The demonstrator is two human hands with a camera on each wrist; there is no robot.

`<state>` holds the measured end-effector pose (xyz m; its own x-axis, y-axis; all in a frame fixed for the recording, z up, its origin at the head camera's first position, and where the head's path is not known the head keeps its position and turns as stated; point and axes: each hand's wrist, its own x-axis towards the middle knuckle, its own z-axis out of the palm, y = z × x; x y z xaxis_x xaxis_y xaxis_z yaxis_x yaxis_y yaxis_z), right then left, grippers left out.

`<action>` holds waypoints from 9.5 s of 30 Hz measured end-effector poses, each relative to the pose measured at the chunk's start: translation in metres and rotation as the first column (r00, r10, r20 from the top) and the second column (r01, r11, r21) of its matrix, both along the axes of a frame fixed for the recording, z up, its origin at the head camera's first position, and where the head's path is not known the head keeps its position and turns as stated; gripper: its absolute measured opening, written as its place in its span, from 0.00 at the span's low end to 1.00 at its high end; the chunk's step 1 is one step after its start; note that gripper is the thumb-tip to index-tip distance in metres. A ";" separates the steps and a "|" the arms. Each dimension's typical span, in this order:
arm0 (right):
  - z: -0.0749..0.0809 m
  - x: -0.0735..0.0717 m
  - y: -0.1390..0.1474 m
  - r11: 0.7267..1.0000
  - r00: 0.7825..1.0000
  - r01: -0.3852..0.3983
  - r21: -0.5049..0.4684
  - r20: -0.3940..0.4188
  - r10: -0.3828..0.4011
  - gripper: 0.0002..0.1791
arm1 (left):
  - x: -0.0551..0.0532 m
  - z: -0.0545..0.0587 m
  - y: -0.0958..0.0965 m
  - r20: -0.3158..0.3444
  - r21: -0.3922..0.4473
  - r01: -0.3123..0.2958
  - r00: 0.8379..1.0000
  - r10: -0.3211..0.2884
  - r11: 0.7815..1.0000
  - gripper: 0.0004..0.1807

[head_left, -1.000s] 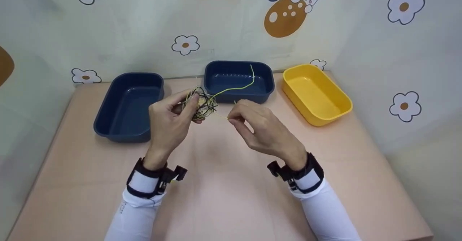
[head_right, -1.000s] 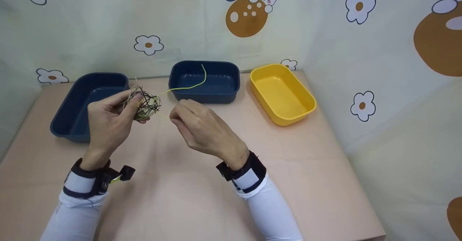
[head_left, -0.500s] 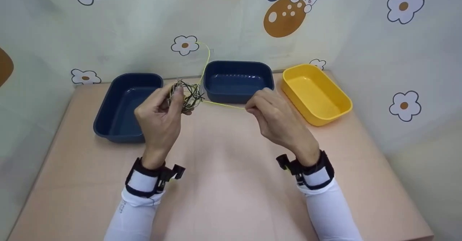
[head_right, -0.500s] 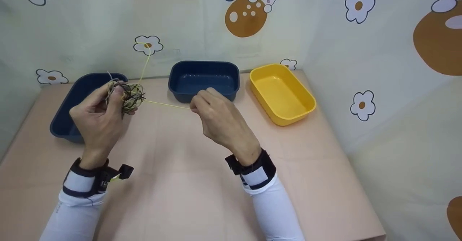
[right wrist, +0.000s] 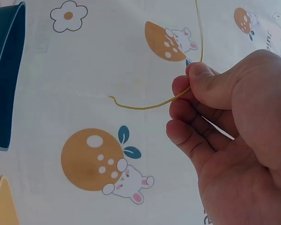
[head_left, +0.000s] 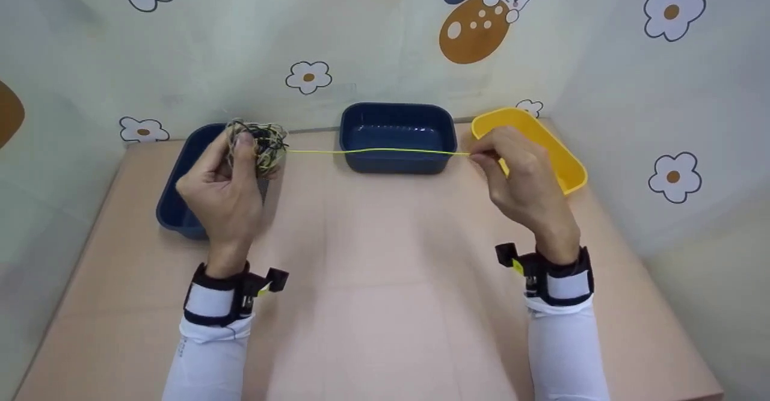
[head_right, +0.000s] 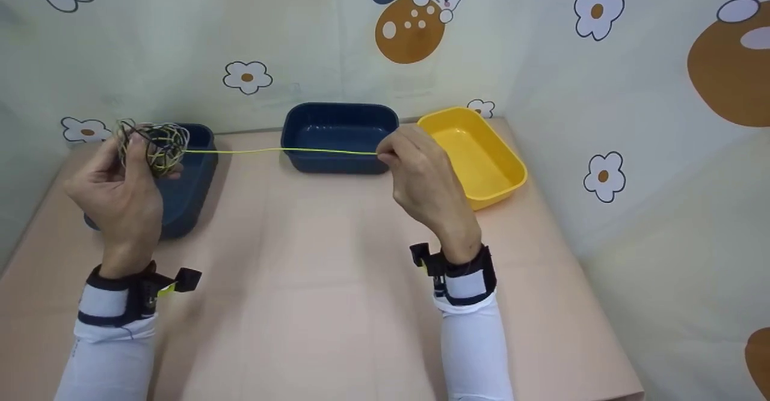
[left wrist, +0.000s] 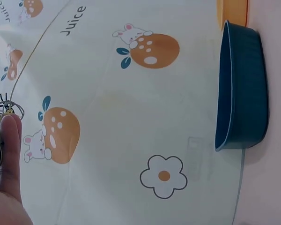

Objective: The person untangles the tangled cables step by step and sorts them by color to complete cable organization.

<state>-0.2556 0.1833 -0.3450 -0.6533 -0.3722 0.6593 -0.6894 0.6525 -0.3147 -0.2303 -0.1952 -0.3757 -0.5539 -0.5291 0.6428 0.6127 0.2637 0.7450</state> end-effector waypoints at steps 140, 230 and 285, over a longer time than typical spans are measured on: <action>-0.026 0.015 -0.083 0.889 0.924 -0.335 -0.311 0.077 0.375 0.03 | 0.004 -0.015 0.039 0.027 -0.670 0.238 0.954 -0.298 0.703 0.16; -0.035 0.014 -0.097 0.971 0.883 -0.151 0.183 -0.417 0.216 0.02 | 0.005 -0.014 0.041 0.113 -0.298 0.202 0.978 -0.176 0.933 0.09; -0.067 -0.075 -0.325 0.799 0.556 0.152 -0.582 0.718 0.417 0.04 | 0.015 0.018 -0.053 0.040 0.087 0.080 0.996 -0.084 0.993 0.12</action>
